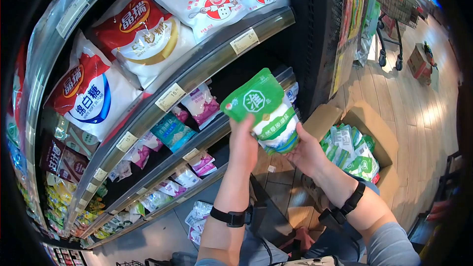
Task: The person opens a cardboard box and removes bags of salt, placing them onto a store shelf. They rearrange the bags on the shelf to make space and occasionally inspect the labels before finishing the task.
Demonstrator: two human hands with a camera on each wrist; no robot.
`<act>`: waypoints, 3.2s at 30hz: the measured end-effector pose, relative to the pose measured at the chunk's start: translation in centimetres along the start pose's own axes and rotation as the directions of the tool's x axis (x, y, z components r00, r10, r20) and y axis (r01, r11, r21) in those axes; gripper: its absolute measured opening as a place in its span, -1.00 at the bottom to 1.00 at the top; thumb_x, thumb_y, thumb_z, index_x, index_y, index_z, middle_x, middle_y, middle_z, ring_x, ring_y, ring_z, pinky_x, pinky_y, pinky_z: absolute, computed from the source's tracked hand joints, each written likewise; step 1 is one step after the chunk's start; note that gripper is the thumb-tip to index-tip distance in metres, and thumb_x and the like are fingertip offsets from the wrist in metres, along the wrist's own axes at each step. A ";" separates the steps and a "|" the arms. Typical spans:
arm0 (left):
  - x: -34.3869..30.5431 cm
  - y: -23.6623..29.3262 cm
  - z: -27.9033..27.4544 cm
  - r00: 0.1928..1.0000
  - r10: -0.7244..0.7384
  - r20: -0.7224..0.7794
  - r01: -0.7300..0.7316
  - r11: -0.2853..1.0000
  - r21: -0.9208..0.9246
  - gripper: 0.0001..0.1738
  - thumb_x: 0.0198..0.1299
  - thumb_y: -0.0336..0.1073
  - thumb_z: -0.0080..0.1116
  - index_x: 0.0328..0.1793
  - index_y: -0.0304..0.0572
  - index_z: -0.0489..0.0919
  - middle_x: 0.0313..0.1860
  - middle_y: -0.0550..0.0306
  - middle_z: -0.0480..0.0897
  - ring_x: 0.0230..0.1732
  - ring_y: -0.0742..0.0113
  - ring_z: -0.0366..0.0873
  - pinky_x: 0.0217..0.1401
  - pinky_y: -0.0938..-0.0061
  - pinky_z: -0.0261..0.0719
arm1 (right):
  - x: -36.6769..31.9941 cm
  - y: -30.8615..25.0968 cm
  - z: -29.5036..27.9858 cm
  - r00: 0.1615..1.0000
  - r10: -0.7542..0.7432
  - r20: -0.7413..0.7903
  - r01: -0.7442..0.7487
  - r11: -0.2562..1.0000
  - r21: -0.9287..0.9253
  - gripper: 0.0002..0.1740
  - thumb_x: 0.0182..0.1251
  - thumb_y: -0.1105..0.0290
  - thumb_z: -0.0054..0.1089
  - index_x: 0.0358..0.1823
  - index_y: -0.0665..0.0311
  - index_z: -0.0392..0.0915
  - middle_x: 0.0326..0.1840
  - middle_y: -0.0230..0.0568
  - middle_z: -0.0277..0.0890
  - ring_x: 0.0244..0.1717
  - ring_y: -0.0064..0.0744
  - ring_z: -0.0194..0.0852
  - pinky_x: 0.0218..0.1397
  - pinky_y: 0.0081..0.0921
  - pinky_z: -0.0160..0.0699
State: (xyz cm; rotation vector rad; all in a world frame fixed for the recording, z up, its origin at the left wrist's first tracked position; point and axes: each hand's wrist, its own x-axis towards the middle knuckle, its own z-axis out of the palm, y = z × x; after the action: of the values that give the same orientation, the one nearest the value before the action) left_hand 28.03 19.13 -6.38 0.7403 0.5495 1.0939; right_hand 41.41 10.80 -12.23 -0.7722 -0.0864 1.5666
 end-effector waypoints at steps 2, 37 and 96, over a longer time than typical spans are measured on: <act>-0.3 -1.8 -0.5 0.994 -0.112 -0.013 0.112 0.968 0.223 -0.32 0.13 -0.46 0.16 0.35 -0.23 0.11 0.19 -0.02 0.39 0.25 0.27 0.32 0.28 0.35 0.25 | -0.2 -0.3 0.3 1.000 -0.008 0.009 0.008 1.000 0.024 -0.43 0.38 -0.09 -0.10 0.19 0.19 0.30 0.05 -0.19 0.40 0.06 -0.28 0.30 0.14 -0.32 0.22; 19.9 -1.1 -5.0 0.987 0.085 0.140 -0.134 0.908 0.397 -0.53 0.35 -0.30 -0.02 0.34 -0.04 0.18 0.22 0.10 0.42 0.23 0.27 0.37 0.18 0.35 0.37 | 18.8 -11.8 4.9 0.937 -0.222 0.271 0.339 0.378 -0.862 -0.42 0.29 0.35 -0.03 0.35 0.28 0.18 0.30 -0.17 0.23 0.18 -0.42 0.24 0.13 -0.53 0.25; 2.1 -21.5 -3.6 0.762 -0.645 0.061 0.237 0.366 0.900 -0.74 0.27 -0.23 0.08 0.00 -0.18 0.56 -0.13 0.17 0.62 -0.10 0.46 0.54 0.00 0.54 0.47 | 5.7 -8.6 -39.6 0.659 -0.392 -0.642 -0.691 0.021 -0.723 -0.42 -0.03 0.05 0.38 -0.15 0.43 0.52 -0.18 0.10 0.57 -0.11 -0.02 0.56 -0.01 -0.24 0.50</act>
State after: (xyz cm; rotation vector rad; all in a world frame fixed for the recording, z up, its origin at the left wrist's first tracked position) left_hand 38.80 16.29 -25.19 1.5510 0.8817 -0.0023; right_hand 69.42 2.38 -40.81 -2.7507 -0.6016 0.9905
